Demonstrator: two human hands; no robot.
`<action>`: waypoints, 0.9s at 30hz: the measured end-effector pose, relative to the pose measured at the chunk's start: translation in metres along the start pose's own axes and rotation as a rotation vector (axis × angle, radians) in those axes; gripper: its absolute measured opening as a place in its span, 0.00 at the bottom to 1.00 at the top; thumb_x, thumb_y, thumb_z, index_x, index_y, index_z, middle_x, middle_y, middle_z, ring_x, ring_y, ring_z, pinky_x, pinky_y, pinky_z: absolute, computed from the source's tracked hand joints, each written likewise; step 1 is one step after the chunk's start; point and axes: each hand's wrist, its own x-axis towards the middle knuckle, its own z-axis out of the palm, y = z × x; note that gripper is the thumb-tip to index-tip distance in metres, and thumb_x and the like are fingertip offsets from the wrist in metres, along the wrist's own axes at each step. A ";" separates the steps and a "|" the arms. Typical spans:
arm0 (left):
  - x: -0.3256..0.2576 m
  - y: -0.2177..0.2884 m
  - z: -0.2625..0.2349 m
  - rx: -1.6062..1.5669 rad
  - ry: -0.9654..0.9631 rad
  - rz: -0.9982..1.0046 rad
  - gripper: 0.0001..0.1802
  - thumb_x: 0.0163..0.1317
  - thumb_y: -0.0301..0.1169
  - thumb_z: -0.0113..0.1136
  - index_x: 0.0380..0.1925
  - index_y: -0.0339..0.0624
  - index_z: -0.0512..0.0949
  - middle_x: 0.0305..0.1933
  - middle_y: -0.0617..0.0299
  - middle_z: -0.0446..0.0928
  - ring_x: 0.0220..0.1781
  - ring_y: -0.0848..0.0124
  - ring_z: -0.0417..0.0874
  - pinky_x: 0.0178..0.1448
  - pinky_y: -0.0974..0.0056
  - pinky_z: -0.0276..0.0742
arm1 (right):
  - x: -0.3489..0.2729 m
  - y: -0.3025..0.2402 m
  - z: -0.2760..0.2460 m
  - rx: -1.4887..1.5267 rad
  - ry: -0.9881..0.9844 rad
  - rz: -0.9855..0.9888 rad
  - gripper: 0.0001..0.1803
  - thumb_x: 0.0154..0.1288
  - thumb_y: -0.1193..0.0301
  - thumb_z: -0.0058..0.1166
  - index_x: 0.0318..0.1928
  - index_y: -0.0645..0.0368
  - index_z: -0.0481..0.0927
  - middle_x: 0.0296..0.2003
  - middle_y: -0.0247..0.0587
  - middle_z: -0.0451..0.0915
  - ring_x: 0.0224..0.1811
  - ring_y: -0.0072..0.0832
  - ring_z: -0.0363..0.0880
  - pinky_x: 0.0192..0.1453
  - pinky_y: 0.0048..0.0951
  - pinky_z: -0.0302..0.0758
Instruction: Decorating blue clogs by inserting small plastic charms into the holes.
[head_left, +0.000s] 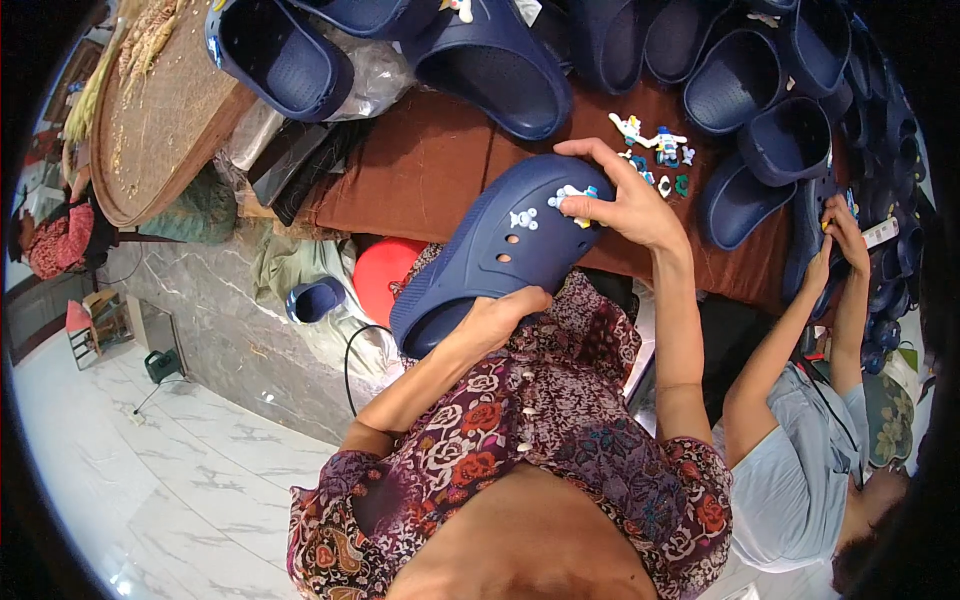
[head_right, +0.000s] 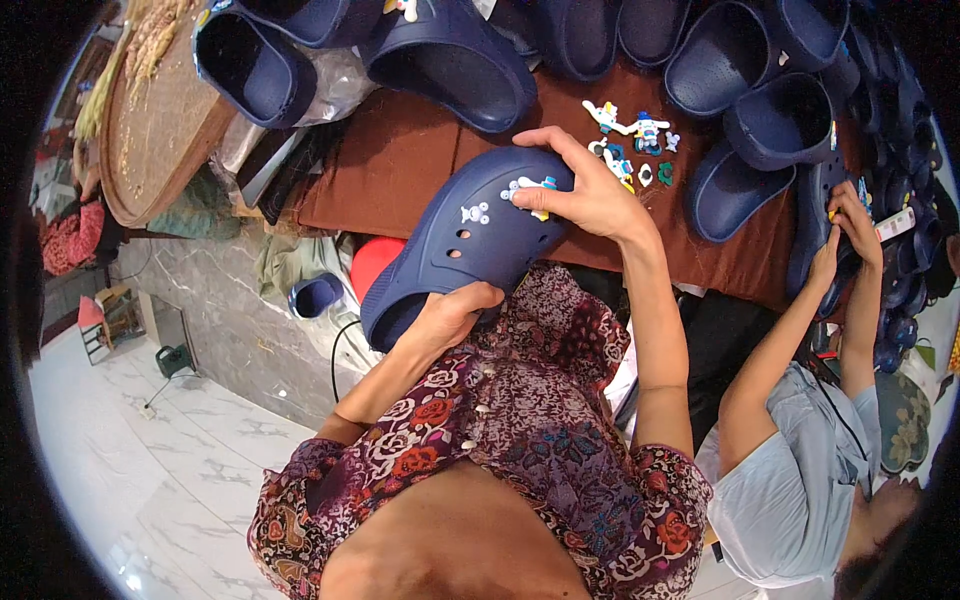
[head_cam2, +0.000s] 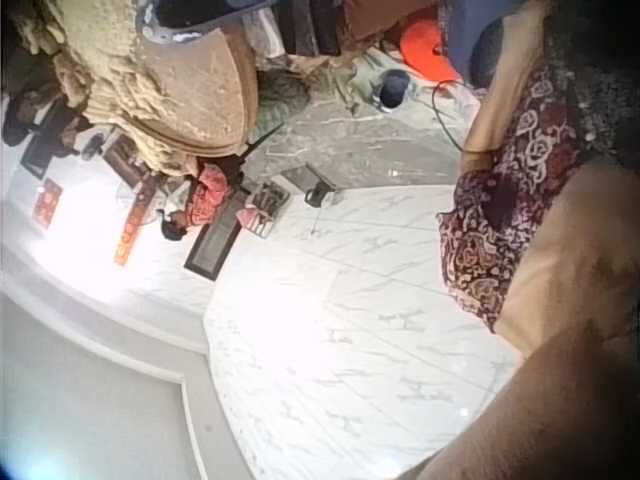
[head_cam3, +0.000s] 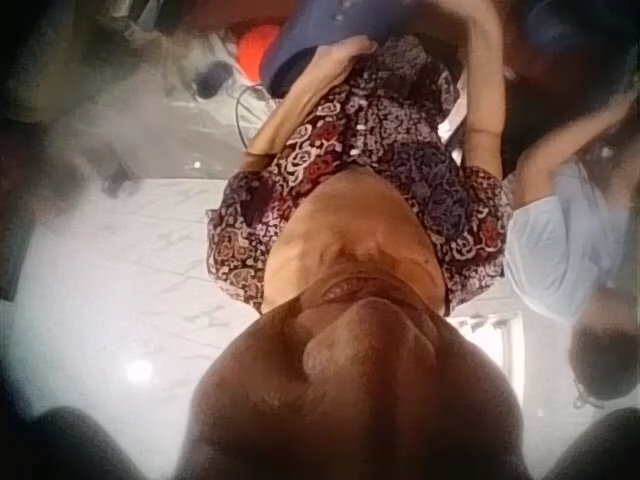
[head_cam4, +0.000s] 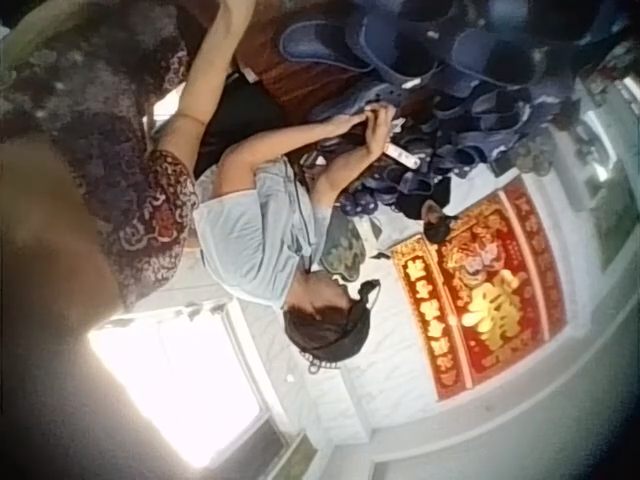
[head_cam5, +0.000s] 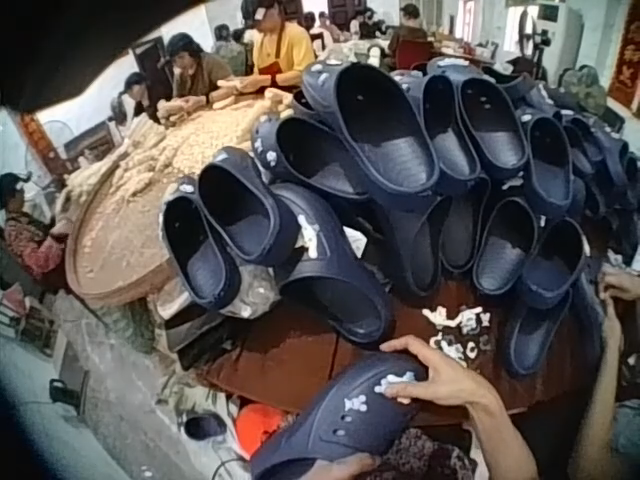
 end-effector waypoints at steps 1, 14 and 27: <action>-0.002 0.002 0.003 0.056 0.010 -0.007 0.20 0.52 0.16 0.59 0.48 0.36 0.76 0.45 0.59 0.79 0.44 0.70 0.79 0.48 0.64 0.76 | 0.000 0.000 -0.002 -0.009 -0.031 0.005 0.34 0.59 0.65 0.71 0.63 0.60 0.72 0.51 0.36 0.77 0.52 0.22 0.76 0.58 0.27 0.73; -0.003 -0.005 -0.002 0.283 0.043 -0.020 0.12 0.52 0.18 0.60 0.38 0.36 0.77 0.37 0.62 0.78 0.35 0.71 0.78 0.42 0.65 0.74 | 0.006 0.007 0.000 -0.084 -0.035 -0.056 0.33 0.57 0.65 0.72 0.60 0.59 0.73 0.49 0.39 0.79 0.53 0.25 0.77 0.59 0.29 0.73; 0.019 0.030 0.008 -0.426 -0.060 -0.062 0.38 0.45 0.19 0.49 0.64 0.24 0.64 0.64 0.40 0.73 0.65 0.47 0.76 0.72 0.48 0.69 | -0.018 0.030 -0.002 0.143 0.373 -0.064 0.21 0.65 0.71 0.65 0.57 0.62 0.79 0.53 0.37 0.79 0.55 0.25 0.77 0.61 0.30 0.74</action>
